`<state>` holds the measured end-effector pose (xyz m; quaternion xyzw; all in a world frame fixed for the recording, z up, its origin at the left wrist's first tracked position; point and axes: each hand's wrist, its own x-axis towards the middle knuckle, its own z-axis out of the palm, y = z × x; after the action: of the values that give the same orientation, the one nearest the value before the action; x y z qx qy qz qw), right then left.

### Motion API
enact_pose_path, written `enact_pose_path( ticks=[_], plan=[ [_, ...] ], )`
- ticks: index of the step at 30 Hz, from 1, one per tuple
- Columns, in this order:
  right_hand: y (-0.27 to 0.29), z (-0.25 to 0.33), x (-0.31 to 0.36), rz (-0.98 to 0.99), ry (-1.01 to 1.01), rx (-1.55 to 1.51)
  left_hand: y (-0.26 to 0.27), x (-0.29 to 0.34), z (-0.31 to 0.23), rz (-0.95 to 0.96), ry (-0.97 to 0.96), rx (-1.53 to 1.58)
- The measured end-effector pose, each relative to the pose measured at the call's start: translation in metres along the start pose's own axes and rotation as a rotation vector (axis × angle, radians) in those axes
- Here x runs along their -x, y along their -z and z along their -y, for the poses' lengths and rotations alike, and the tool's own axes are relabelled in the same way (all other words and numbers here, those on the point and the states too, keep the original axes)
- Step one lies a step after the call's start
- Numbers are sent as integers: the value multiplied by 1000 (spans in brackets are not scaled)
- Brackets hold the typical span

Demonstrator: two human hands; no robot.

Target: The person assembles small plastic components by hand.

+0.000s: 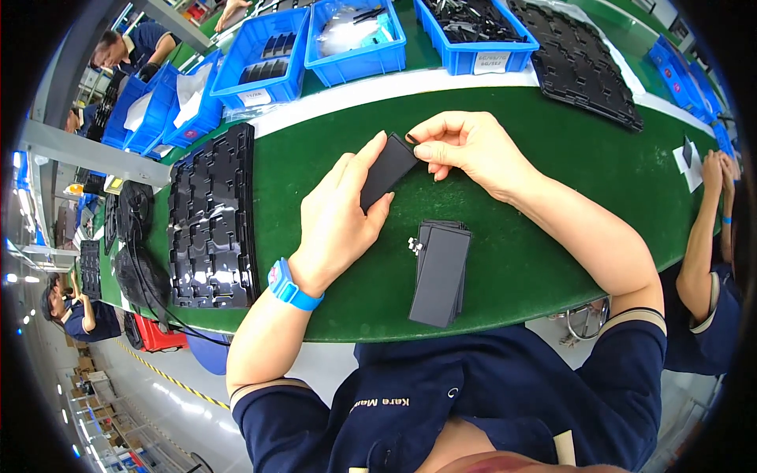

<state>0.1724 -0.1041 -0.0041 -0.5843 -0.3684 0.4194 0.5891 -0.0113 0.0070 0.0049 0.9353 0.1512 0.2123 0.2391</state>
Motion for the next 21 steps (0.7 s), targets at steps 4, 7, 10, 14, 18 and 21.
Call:
enact_pose_path(
  ticks=[4,7,10,14,18,21],
  plan=[
    [-2,2,2,-19,3,-72,0,0,1,-28,-38,-12],
    [-1,3,0,7,-15,-46,0,-1,0,-24,-42,-17],
    [-2,4,0,18,-28,2,-2,0,0,-22,-52,-22],
    [-3,4,1,10,-22,9,-3,0,-3,-41,-63,-27],
    [-3,5,2,23,-5,17,-2,1,-3,-30,-66,-2],
    [-4,7,2,26,-7,11,-2,2,-2,-34,-77,8]
  ],
)
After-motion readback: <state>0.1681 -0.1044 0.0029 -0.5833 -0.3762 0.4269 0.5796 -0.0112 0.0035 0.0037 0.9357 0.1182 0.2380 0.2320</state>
